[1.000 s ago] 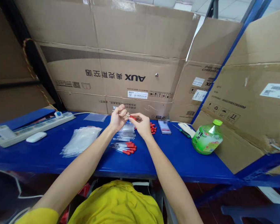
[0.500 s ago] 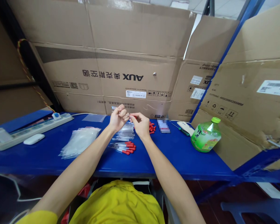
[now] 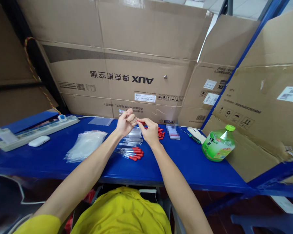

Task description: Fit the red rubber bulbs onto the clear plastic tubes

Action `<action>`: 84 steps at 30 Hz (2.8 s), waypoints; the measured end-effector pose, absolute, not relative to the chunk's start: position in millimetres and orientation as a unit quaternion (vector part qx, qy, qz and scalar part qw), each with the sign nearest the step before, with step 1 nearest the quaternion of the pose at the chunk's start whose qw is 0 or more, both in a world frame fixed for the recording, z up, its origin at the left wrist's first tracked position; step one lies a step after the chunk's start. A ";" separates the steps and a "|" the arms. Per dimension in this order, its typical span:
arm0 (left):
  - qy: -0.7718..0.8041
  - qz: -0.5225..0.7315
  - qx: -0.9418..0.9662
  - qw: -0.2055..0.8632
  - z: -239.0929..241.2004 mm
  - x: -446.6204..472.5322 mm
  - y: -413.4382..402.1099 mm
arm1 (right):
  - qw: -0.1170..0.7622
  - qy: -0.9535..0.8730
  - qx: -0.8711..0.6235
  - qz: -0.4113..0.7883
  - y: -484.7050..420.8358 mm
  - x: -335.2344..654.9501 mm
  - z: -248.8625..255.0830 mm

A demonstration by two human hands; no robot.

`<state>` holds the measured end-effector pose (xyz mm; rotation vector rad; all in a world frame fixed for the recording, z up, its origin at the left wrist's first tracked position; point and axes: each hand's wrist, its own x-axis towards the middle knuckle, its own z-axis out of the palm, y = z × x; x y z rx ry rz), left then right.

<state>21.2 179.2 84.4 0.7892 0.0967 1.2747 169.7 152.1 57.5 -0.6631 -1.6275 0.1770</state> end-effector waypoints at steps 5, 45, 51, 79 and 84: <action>0.023 0.586 0.342 0.735 82.9 26.9 179.1 | 0.652 -0.690 -0.311 0.049 153.6 170.4 60.8; 0.011 0.635 0.240 0.734 82.7 24.1 174.9 | 0.664 -0.632 -0.297 0.269 163.2 163.2 47.4; 0.027 0.639 0.232 0.733 83.6 24.8 174.3 | 0.656 -0.638 -0.310 0.256 162.0 163.8 47.6; 0.000 0.631 0.252 0.734 79.2 26.6 176.2 | 0.661 -0.647 -0.302 0.232 158.2 163.0 48.0; -0.003 0.626 0.250 0.738 79.9 27.7 174.5 | 0.664 -0.648 -0.294 0.229 158.0 162.8 47.4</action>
